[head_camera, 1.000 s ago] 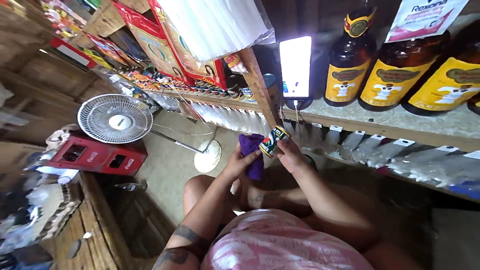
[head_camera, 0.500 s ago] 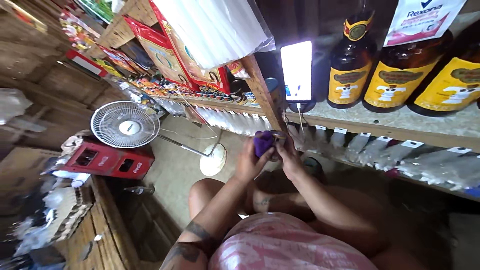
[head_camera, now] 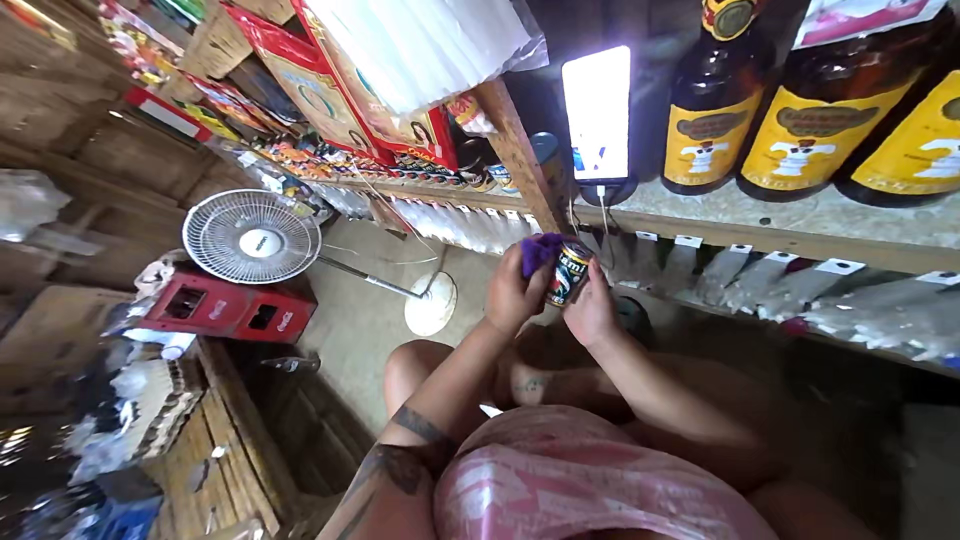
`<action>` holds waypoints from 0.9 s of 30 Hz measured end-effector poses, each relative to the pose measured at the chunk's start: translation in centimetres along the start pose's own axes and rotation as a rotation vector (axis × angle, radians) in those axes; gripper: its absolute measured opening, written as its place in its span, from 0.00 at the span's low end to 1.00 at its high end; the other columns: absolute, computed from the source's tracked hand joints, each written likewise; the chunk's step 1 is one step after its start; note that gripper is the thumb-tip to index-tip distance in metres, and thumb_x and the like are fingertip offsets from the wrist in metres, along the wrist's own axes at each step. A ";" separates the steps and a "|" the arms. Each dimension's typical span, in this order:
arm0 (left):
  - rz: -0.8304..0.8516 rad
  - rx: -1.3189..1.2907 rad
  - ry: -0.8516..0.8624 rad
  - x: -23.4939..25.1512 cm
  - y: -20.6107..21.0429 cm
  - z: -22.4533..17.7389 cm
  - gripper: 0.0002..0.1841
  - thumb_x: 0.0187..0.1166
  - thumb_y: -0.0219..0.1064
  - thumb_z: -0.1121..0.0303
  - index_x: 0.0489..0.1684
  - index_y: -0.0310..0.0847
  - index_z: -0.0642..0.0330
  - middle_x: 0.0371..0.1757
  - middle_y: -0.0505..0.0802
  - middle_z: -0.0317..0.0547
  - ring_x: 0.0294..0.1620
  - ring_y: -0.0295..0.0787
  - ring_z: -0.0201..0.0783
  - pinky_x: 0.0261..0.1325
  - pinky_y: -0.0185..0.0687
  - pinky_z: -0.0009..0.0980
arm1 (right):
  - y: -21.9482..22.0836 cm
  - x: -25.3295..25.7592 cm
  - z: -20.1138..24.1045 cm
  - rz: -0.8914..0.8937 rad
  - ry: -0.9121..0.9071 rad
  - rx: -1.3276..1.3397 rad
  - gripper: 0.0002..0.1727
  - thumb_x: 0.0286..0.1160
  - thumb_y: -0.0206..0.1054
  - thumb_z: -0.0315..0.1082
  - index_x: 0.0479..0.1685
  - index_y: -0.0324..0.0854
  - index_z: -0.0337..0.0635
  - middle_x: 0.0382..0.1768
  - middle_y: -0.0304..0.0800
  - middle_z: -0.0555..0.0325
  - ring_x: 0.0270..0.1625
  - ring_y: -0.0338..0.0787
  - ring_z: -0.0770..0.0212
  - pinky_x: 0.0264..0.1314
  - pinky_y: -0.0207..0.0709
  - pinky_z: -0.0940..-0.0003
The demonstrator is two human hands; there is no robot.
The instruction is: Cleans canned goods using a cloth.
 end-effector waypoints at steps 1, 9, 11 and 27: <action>-0.005 -0.064 0.003 -0.2 0.2 0.2 0.22 0.84 0.63 0.60 0.70 0.78 0.64 0.59 0.92 0.52 0.58 0.91 0.41 0.62 0.87 0.47 | 0.0 -0.1 0.1 -0.004 0.002 0.017 0.43 0.72 0.58 0.72 0.81 0.65 0.54 0.65 0.84 0.61 0.68 0.84 0.65 0.72 0.79 0.61; -0.039 -0.197 -0.014 -1.5 0.9 -0.4 0.21 0.84 0.62 0.61 0.69 0.76 0.66 0.53 0.93 0.50 0.50 0.93 0.35 0.56 0.90 0.40 | -0.1 -0.1 -0.1 -0.093 0.039 0.035 0.62 0.42 0.78 0.76 0.78 0.57 0.47 0.55 0.86 0.62 0.57 0.88 0.68 0.62 0.84 0.67; -0.031 -0.166 -0.007 -1.6 1.0 -0.4 0.22 0.83 0.63 0.61 0.69 0.77 0.66 0.52 0.93 0.50 0.48 0.93 0.37 0.53 0.91 0.42 | 0.2 -0.2 -0.2 -0.156 0.053 0.063 0.48 0.62 0.74 0.63 0.77 0.58 0.45 0.52 0.85 0.59 0.53 0.89 0.68 0.58 0.86 0.68; -0.143 0.009 0.104 -1.6 0.2 0.3 0.22 0.77 0.68 0.63 0.65 0.81 0.68 0.51 0.93 0.54 0.47 0.93 0.41 0.53 0.91 0.43 | 0.8 0.3 0.0 -0.177 0.160 -0.009 0.30 0.95 0.28 0.51 0.80 0.64 0.47 0.58 0.84 0.54 0.59 0.87 0.63 0.64 0.82 0.62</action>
Point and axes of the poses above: each hand's wrist, its own x-axis towards the middle knuckle, its own y-axis out of the palm, z = x × y, the point moved 2 cm from there along x, towards the middle knuckle
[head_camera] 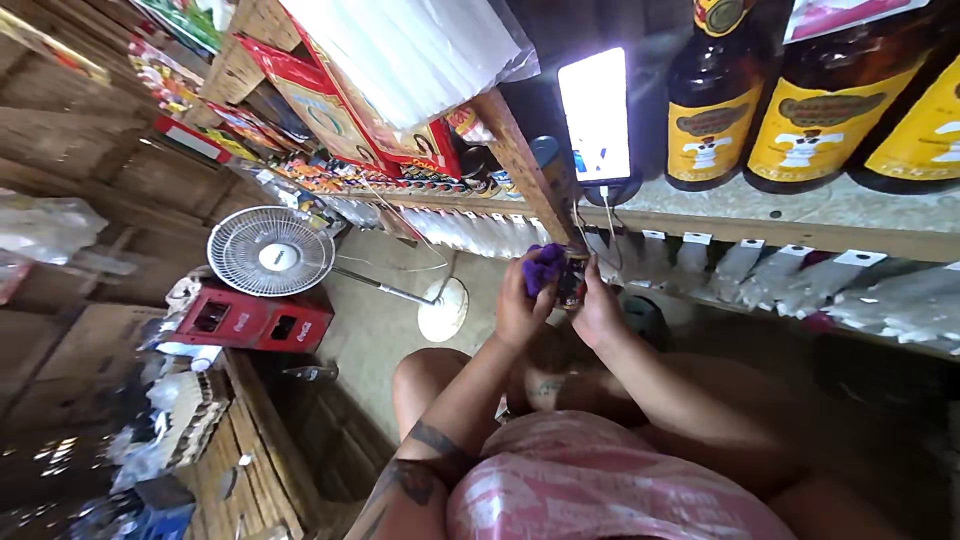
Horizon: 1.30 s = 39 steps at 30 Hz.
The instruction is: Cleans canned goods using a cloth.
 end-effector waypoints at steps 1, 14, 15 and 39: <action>0.007 -0.047 -0.050 0.0 0.1 0.3 0.22 0.79 0.66 0.63 0.67 0.78 0.69 0.52 0.93 0.54 0.48 0.93 0.40 0.54 0.91 0.43 | 0.0 -0.1 0.0 0.009 -0.004 -0.003 0.31 0.94 0.27 0.52 0.80 0.66 0.47 0.58 0.85 0.54 0.60 0.86 0.62 0.65 0.81 0.62; 0.033 -0.025 0.002 -0.1 0.6 -0.7 0.23 0.77 0.68 0.64 0.66 0.79 0.71 0.52 0.92 0.57 0.50 0.93 0.43 0.56 0.90 0.44 | -0.3 -0.2 0.0 -0.051 -0.073 -0.095 0.29 0.93 0.36 0.52 0.79 0.61 0.43 0.60 0.82 0.52 0.61 0.85 0.64 0.65 0.82 0.63; 0.033 -0.081 -0.054 -0.1 0.7 -0.4 0.24 0.79 0.67 0.63 0.68 0.76 0.71 0.53 0.92 0.56 0.51 0.93 0.42 0.58 0.90 0.44 | -0.2 -0.3 0.1 -0.030 -0.063 -0.084 0.31 0.94 0.33 0.53 0.79 0.64 0.42 0.60 0.84 0.51 0.62 0.86 0.63 0.66 0.82 0.62; -0.069 -0.402 -0.278 -0.7 1.1 -0.6 0.23 0.85 0.58 0.68 0.70 0.65 0.77 0.49 0.91 0.52 0.49 0.92 0.32 0.58 0.89 0.34 | 0.0 -0.7 -0.7 0.008 -0.154 -0.171 0.34 0.93 0.27 0.51 0.78 0.67 0.38 0.62 0.83 0.50 0.63 0.85 0.64 0.68 0.79 0.66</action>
Point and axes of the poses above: each hand's wrist, its own x-axis towards the middle knuckle, its own y-axis out of the palm, z = x × y, the point moved 2 cm from there along x, towards the middle knuckle
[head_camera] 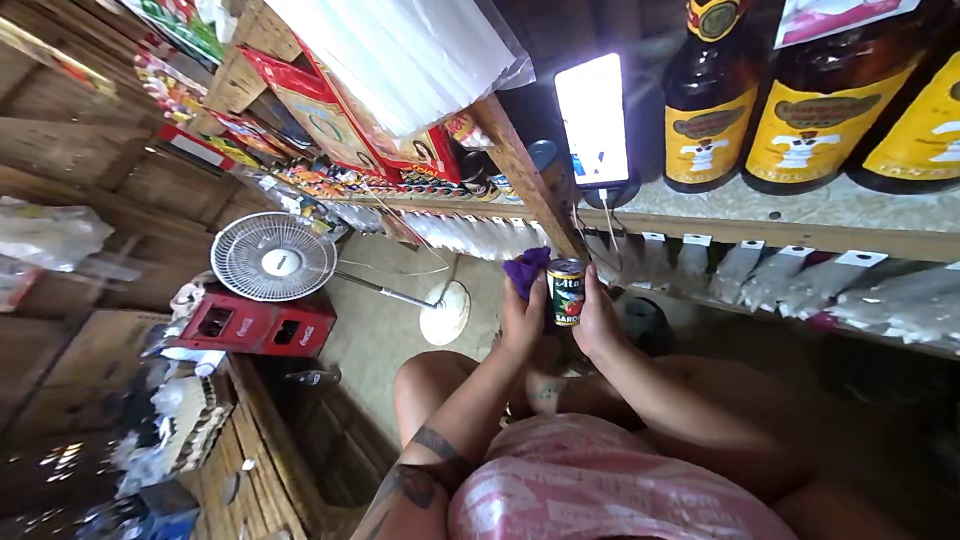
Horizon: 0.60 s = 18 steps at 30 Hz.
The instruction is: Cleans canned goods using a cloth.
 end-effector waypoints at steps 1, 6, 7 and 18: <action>0.008 0.012 0.029 -0.1 0.1 0.0 0.22 0.84 0.59 0.68 0.70 0.66 0.77 0.49 0.91 0.52 0.50 0.92 0.32 0.58 0.89 0.34 | -0.1 0.0 -0.1 -0.005 -0.014 -0.002 0.34 0.92 0.29 0.52 0.78 0.66 0.37 0.62 0.83 0.50 0.64 0.85 0.64 0.69 0.79 0.66; 0.070 0.215 0.304 -0.7 0.0 -0.3 0.25 0.77 0.67 0.67 0.68 0.72 0.77 0.57 0.90 0.62 0.59 0.90 0.43 0.65 0.86 0.43 | -0.2 -0.1 1.0 -0.182 0.053 -0.003 0.31 0.94 0.34 0.52 0.78 0.67 0.39 0.58 0.83 0.52 0.59 0.85 0.65 0.62 0.81 0.65; 0.075 0.254 0.347 -0.8 0.0 -0.5 0.25 0.75 0.67 0.66 0.66 0.75 0.77 0.55 0.90 0.62 0.58 0.89 0.45 0.64 0.86 0.43 | -0.2 0.0 1.2 -0.227 0.091 -0.011 0.31 0.94 0.34 0.53 0.75 0.68 0.39 0.53 0.84 0.54 0.54 0.86 0.67 0.58 0.82 0.66; -0.021 0.059 0.146 0.4 -0.7 0.0 0.23 0.82 0.59 0.70 0.69 0.66 0.79 0.53 0.90 0.56 0.52 0.91 0.34 0.61 0.88 0.34 | 0.4 0.2 0.4 0.025 0.129 -0.015 0.36 0.94 0.24 0.52 0.76 0.67 0.36 0.58 0.84 0.49 0.60 0.86 0.62 0.64 0.80 0.63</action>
Point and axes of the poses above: each hand's wrist, its own x-axis towards the middle knuckle, its own y-axis out of the palm, z = x × y, the point moved 2 cm from there along x, towards the middle knuckle
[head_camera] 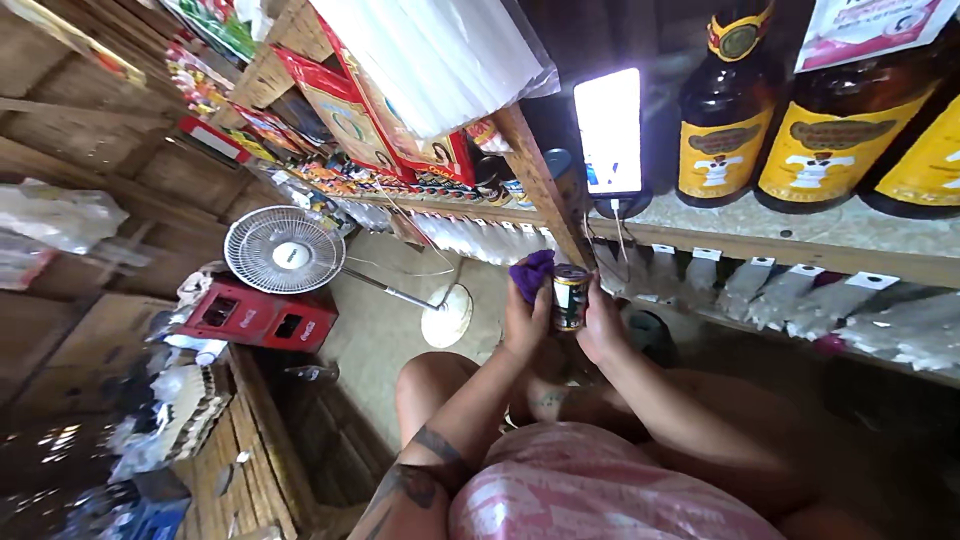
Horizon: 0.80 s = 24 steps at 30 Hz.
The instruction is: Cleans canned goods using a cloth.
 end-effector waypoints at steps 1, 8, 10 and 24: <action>0.005 0.004 -0.005 -0.1 0.1 -0.1 0.23 0.82 0.59 0.69 0.69 0.66 0.80 0.53 0.90 0.57 0.53 0.91 0.34 0.62 0.87 0.34 | 0.0 -0.2 -0.1 0.014 -0.024 -0.025 0.37 0.93 0.26 0.54 0.79 0.64 0.34 0.62 0.83 0.48 0.64 0.84 0.63 0.67 0.79 0.64; 0.138 0.356 0.256 -1.7 0.8 -1.7 0.27 0.72 0.68 0.66 0.66 0.76 0.79 0.57 0.88 0.70 0.59 0.88 0.54 0.65 0.84 0.46 | -0.7 0.3 0.9 -0.176 -0.019 0.020 0.27 0.95 0.39 0.50 0.78 0.65 0.41 0.57 0.85 0.55 0.56 0.87 0.68 0.58 0.83 0.68; 0.149 0.364 0.252 -1.8 0.9 -1.7 0.28 0.70 0.68 0.67 0.66 0.77 0.79 0.58 0.87 0.72 0.59 0.88 0.56 0.65 0.83 0.47 | -0.8 0.6 1.0 -0.175 0.019 0.050 0.27 0.95 0.37 0.49 0.75 0.67 0.40 0.52 0.86 0.55 0.52 0.87 0.68 0.54 0.83 0.69; 0.091 0.103 0.117 -1.8 0.9 -1.2 0.27 0.79 0.61 0.71 0.71 0.64 0.85 0.62 0.85 0.68 0.66 0.85 0.44 0.74 0.78 0.38 | -0.3 -0.4 1.2 -0.205 -0.095 0.045 0.29 0.95 0.34 0.48 0.69 0.75 0.38 0.49 0.88 0.55 0.50 0.89 0.67 0.55 0.85 0.68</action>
Point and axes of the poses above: each hand's wrist, its own x-axis towards the middle knuckle, its own y-axis out of the palm, z = x × y, the point moved 2 cm from there along x, towards the middle knuckle
